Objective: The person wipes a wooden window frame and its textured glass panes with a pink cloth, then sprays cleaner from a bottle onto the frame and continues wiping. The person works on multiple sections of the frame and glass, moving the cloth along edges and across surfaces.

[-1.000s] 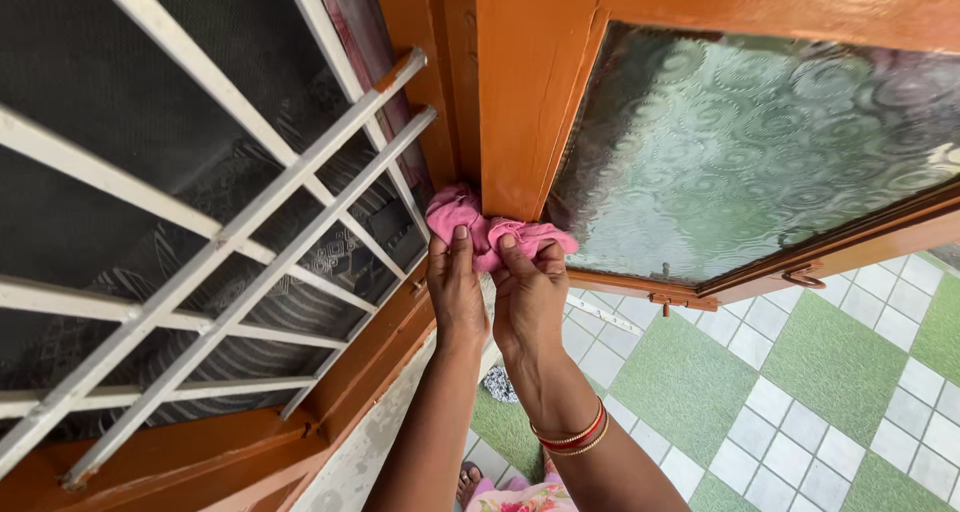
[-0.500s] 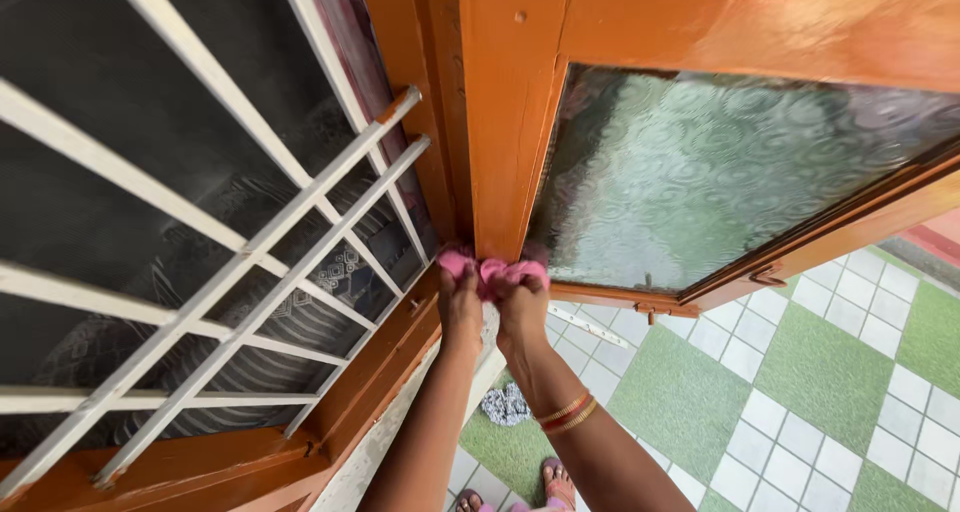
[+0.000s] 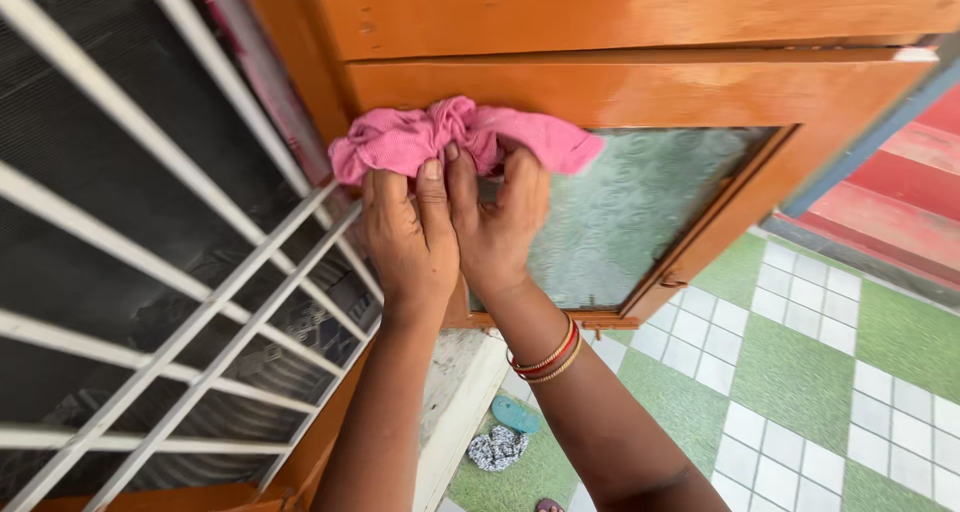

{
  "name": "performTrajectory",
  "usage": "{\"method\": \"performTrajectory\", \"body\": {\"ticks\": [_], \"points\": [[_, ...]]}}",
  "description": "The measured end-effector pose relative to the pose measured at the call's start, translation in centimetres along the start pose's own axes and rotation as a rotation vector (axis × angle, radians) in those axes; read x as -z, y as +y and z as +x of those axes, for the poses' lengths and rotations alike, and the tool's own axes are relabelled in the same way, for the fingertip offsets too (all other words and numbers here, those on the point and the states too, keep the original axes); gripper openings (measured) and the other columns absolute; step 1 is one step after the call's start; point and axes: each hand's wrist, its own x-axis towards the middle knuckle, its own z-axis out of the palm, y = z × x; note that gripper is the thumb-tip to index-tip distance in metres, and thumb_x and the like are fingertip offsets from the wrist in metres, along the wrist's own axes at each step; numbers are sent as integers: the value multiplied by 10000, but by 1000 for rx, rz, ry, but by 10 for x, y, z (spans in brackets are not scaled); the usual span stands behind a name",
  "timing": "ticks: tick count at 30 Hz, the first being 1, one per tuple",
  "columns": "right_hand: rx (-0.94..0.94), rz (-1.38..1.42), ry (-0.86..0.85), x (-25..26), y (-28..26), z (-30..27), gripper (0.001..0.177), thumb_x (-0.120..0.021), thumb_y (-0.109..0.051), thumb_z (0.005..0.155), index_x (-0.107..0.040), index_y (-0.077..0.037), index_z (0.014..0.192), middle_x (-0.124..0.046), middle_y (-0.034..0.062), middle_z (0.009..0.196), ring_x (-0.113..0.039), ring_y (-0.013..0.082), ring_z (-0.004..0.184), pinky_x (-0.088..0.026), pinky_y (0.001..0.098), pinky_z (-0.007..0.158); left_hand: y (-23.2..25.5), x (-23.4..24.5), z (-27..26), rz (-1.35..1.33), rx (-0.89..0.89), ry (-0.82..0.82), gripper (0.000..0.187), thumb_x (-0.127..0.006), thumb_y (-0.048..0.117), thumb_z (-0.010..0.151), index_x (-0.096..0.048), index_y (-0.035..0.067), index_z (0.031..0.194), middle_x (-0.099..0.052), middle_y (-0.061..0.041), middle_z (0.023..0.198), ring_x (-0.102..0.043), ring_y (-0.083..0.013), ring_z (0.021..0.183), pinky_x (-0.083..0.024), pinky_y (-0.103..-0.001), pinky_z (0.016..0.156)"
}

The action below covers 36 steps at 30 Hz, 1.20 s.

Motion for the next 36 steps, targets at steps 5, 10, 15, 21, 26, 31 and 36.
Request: {"method": "performTrajectory", "body": {"ticks": [5, 10, 15, 21, 26, 31, 36], "points": [[-60, -169, 136, 76, 86, 18, 192, -722, -73, 976, -546, -26, 1038, -503, 79, 907, -477, 179, 826, -437, 332, 730, 34, -88, -29, -76, -3, -179, 121, -624, 182, 1019, -650, 64, 1012, -695, -165, 847, -692, -346, 788, -542, -469, 717], [4, -501, 237, 170, 161, 38, 225, -728, -13, 1017, -504, -17, 1046, -486, 77, 951, -470, 166, 879, -444, 332, 735, 84, -180, -55, -169, -36, -444, 161, -588, 202, 1036, -622, 51, 991, -675, -166, 779, -678, -377, 736, -531, -493, 663], [-204, -252, 153, 199, 163, 24, 247, -729, -13, 945, -486, -14, 993, -491, 56, 896, -465, 149, 831, -430, 312, 727, 97, -175, -58, -114, -43, -500, 218, -614, 255, 1026, -586, 54, 948, -676, -180, 760, -662, -399, 693, -518, -493, 613], [-14, -164, 269, 189, 135, 80, 232, -662, 9, 1017, -544, 10, 1218, -519, 102, 1132, -499, 188, 1032, -462, 296, 950, 128, -167, -25, -242, -164, -344, 287, -586, 327, 1043, -541, 46, 1010, -670, -210, 822, -671, -407, 747, -533, -493, 628], [67, -225, 233, 163, 102, 109, 292, -558, 61, 924, -557, 18, 1213, -490, 167, 1139, -528, 326, 1054, -477, 334, 981, 121, -156, -7, -147, -81, -288, 268, -550, 325, 1085, -540, 57, 1076, -665, -205, 830, -676, -417, 761, -545, -496, 646], [205, -306, 26, 114, 54, 87, 350, -649, -6, 981, -558, -15, 1319, -521, 222, 1294, -572, 394, 1166, -499, 418, 1009, 80, -111, 2, -160, 163, -105, 301, -583, 368, 1051, -577, 70, 1096, -704, -186, 799, -700, -398, 723, -527, -485, 609], [326, -152, -255, 46, 10, 73, 450, -659, -24, 955, -576, -39, 1397, -549, 208, 1370, -582, 423, 1234, -521, 471, 1045, 24, -46, 23, -57, 390, 101, 311, -597, 339, 1027, -577, 45, 1127, -715, -204, 850, -695, -378, 728, -524, -463, 648]]}}
